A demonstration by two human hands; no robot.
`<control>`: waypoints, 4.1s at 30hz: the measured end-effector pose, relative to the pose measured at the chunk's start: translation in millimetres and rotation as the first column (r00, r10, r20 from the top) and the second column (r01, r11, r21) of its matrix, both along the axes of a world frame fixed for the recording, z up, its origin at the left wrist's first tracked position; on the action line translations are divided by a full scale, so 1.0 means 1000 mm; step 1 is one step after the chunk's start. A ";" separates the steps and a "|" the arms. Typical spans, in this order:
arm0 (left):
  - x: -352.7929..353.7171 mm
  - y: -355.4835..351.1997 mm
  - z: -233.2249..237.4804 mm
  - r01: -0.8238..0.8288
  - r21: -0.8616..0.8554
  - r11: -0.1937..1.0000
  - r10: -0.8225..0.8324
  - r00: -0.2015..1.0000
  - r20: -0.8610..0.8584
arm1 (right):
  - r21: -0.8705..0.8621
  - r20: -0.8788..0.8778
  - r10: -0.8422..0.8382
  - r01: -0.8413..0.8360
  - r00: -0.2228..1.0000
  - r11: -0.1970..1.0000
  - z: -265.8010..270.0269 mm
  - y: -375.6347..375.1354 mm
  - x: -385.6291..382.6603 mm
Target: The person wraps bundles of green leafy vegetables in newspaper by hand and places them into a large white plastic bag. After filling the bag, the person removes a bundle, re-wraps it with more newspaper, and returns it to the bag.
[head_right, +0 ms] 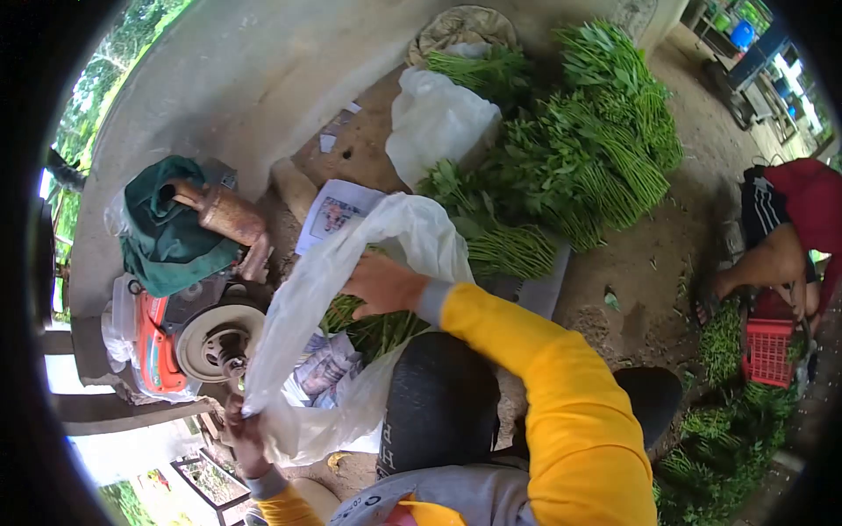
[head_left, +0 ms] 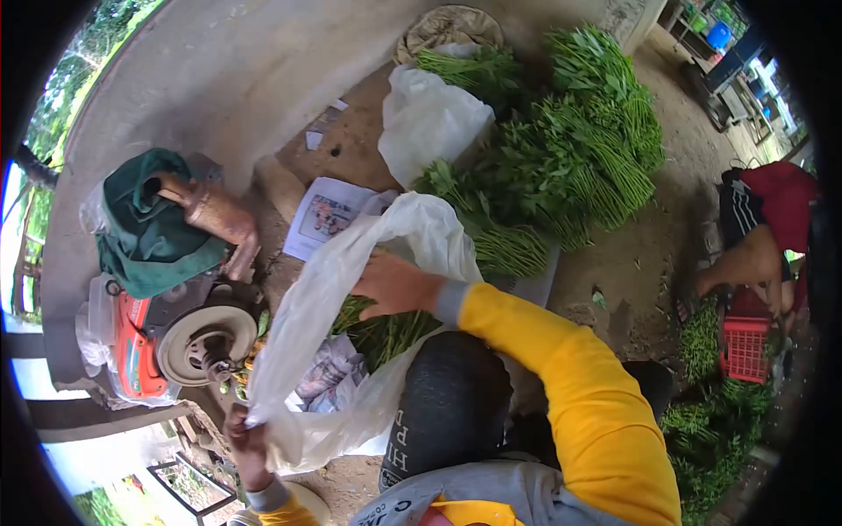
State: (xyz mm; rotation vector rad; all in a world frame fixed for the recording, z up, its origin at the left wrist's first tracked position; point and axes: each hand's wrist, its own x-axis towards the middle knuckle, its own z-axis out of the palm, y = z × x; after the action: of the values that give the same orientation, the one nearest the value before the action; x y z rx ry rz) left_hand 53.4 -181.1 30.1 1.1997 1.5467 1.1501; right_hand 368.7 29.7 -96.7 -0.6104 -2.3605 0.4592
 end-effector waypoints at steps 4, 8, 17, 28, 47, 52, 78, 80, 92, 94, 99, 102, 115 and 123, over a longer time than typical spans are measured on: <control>-0.023 0.009 0.013 0.044 -0.265 0.963 -0.179 0.840 -0.511 | -0.501 -0.147 -0.692 0.550 0.706 0.668 0.009 -0.035 0.139; 0.000 0.040 0.023 -0.075 0.003 0.997 0.048 0.611 -0.790 | -0.554 0.210 -0.973 0.807 -0.100 -0.203 -0.159 -0.118 0.288; 0.098 0.098 0.047 0.279 0.314 0.908 0.235 0.281 -0.930 | -0.643 0.583 -0.800 0.521 -0.142 -0.561 -0.296 -0.220 0.246; 0.143 0.142 0.065 0.451 0.241 0.859 0.017 0.446 -0.895 | -0.579 0.601 -0.799 0.671 -0.033 -0.463 -0.259 -0.213 0.247; 0.130 0.406 -0.301 0.246 -0.529 0.812 -0.546 0.002 -0.838 | -0.904 0.403 -0.868 0.273 0.289 -0.329 -0.252 -0.269 0.272; 0.031 0.427 -0.322 -0.412 -0.363 0.836 -0.249 0.305 -0.919 | -0.867 0.483 -0.853 0.241 0.198 -0.435 -0.249 -0.266 0.246; 0.316 0.314 0.012 0.546 0.587 0.598 -0.475 0.831 -0.290 | -0.707 -0.133 -0.982 0.682 0.133 0.188 0.061 -0.158 0.225; 0.366 0.265 0.064 0.650 0.631 0.424 -0.600 0.723 -0.342 | -0.292 -0.125 -0.942 0.896 0.311 0.334 0.130 -0.151 0.221; 0.410 0.140 0.142 0.735 0.606 0.305 -0.854 0.493 -0.167 | 0.573 -0.364 -0.916 0.816 0.169 -0.077 0.276 -0.227 0.230; 0.404 0.132 0.129 0.780 0.529 0.336 -0.899 0.432 -0.066 | 0.614 -0.303 -0.932 0.789 0.201 -0.029 0.276 -0.229 0.223; 0.389 0.110 0.118 0.846 0.412 0.339 -0.932 0.363 0.022 | 0.525 -0.331 -0.877 0.840 0.348 0.136 0.266 -0.213 0.207; 0.381 0.110 0.108 0.847 0.383 0.369 -0.926 0.370 0.073 | 0.511 -0.337 -0.851 0.837 0.403 0.194 0.259 -0.209 0.196; 0.366 0.111 0.093 0.836 0.277 0.474 -0.836 0.328 0.439 | 0.537 -0.443 -0.745 0.813 0.500 0.226 0.251 -0.194 0.177; 0.366 0.113 0.081 0.837 0.285 0.468 -0.831 0.307 0.464 | 0.533 -0.441 -0.754 0.818 0.486 0.215 0.251 -0.189 0.174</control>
State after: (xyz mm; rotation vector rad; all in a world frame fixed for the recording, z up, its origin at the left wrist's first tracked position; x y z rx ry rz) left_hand 419.5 -67.6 111.6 1.2508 0.2937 0.6251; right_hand 542.3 -159.5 154.0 -1.2474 -1.5565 -0.8618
